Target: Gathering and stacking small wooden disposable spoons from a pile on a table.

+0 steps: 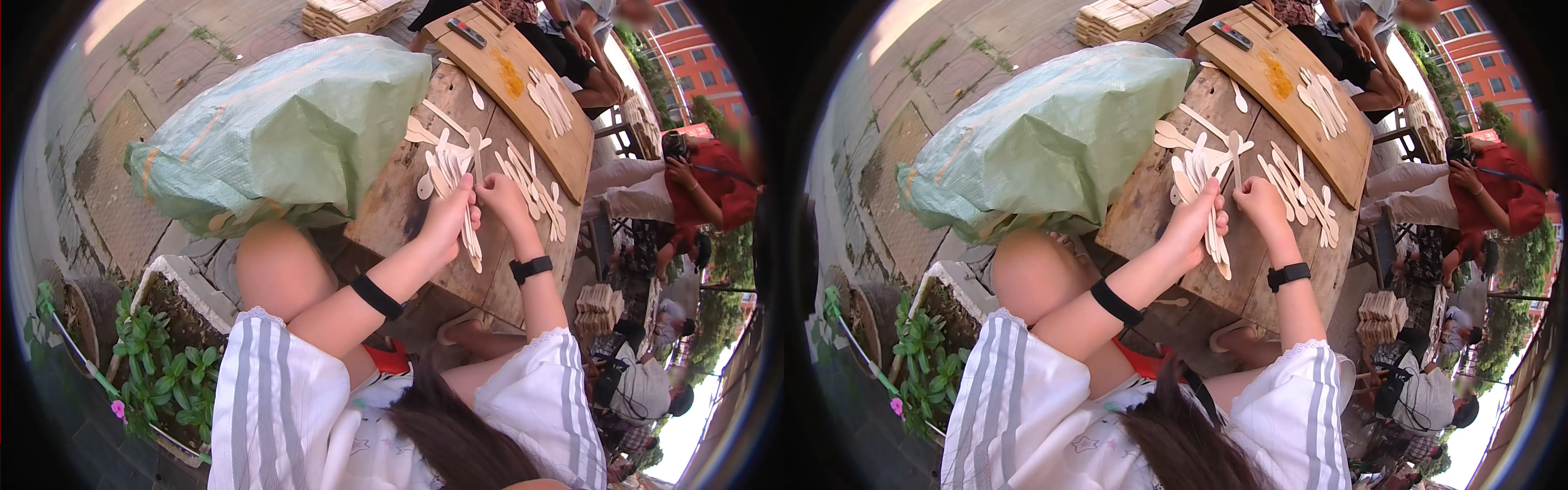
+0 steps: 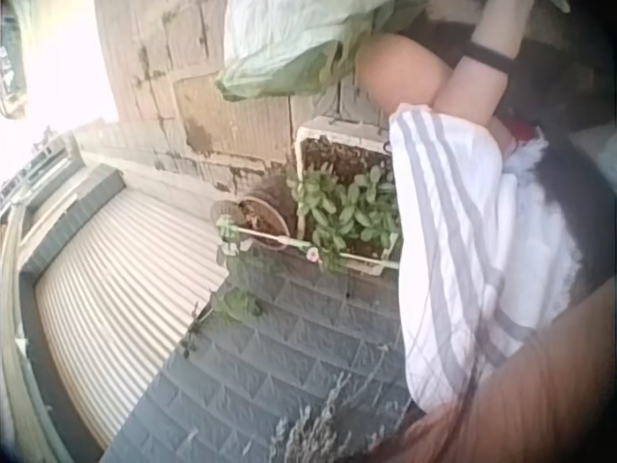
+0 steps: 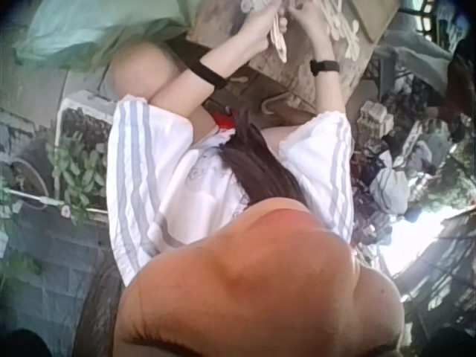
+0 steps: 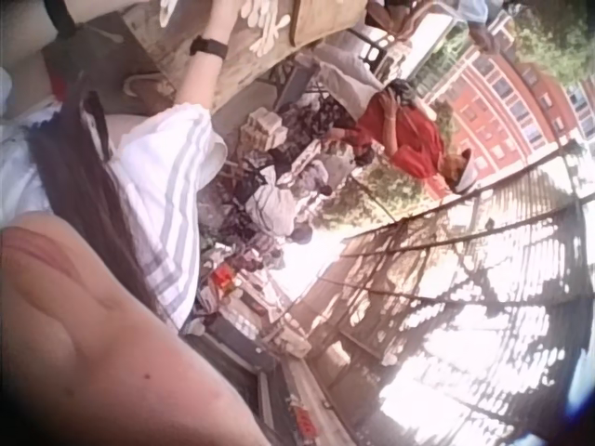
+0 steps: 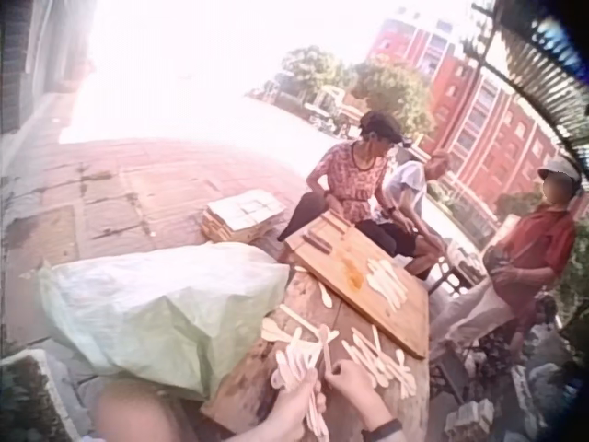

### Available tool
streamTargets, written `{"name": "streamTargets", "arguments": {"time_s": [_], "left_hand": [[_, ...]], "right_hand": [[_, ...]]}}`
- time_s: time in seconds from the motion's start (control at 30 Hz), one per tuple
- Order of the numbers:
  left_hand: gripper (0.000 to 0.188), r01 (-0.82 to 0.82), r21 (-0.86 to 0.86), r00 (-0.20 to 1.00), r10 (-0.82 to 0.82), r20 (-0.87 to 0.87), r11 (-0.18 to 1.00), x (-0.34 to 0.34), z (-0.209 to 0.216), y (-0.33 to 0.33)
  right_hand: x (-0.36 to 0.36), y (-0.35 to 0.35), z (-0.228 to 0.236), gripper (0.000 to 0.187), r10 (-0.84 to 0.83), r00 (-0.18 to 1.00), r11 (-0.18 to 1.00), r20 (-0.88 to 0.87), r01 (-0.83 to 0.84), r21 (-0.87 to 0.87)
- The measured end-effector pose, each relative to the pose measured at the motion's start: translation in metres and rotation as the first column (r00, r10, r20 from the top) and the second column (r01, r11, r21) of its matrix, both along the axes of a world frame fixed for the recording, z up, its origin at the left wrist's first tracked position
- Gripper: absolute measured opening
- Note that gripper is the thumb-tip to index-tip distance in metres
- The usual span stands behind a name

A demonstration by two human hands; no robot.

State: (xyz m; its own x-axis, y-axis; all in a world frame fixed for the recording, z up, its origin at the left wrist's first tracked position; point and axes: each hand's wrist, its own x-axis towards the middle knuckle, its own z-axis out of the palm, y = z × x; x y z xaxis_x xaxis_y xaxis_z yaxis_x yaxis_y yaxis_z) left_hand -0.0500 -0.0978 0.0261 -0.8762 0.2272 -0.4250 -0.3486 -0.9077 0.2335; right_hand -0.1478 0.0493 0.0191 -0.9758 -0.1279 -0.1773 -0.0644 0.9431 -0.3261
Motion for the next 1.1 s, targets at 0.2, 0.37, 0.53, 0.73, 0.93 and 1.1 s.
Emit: {"name": "streamTargets", "arguments": {"time_s": [0.2, 0.37, 0.53, 0.73, 0.93, 1.1], "left_hand": [[0.030, -0.105, -0.111, 0.991, 0.113, 0.067, 0.988, -0.010, -0.004, -0.010], [0.038, 0.000, 0.035, 0.988, 0.005, -0.156, 0.999, -0.005, 0.000, -0.007], [0.031, 0.081, -0.038, 0.980, -0.087, -0.179, 0.996, -0.004, 0.002, -0.004], [0.023, -0.078, 0.056, 0.997, 0.078, -0.008, 0.995, -0.010, -0.005, -0.009], [0.021, -0.206, 0.165, 0.971, 0.181, 0.158, 0.965, -0.015, -0.011, -0.014], [0.020, -0.219, 0.144, 0.964, 0.192, 0.182, 0.965, -0.019, -0.012, -0.015]], "right_hand": [[0.043, -0.006, 0.053, 0.019, 0.020, 0.961, 0.789, 0.274, 0.153, -0.595], [0.087, -0.003, 0.061, 0.017, 0.115, 0.870, 0.606, 0.479, 0.321, -0.728], [0.084, 0.006, 0.059, 0.019, 0.257, 0.798, 0.617, 0.546, 0.299, -0.728], [0.029, 0.000, 0.064, 0.021, 0.192, 0.914, 0.661, 0.356, 0.148, -0.736], [-0.013, -0.024, 0.014, 0.031, 0.551, 0.758, 0.830, -0.349, -0.539, 0.141], [-0.021, -0.022, 0.010, 0.017, 0.453, 0.848, 0.891, -0.274, -0.416, 0.183]]}}
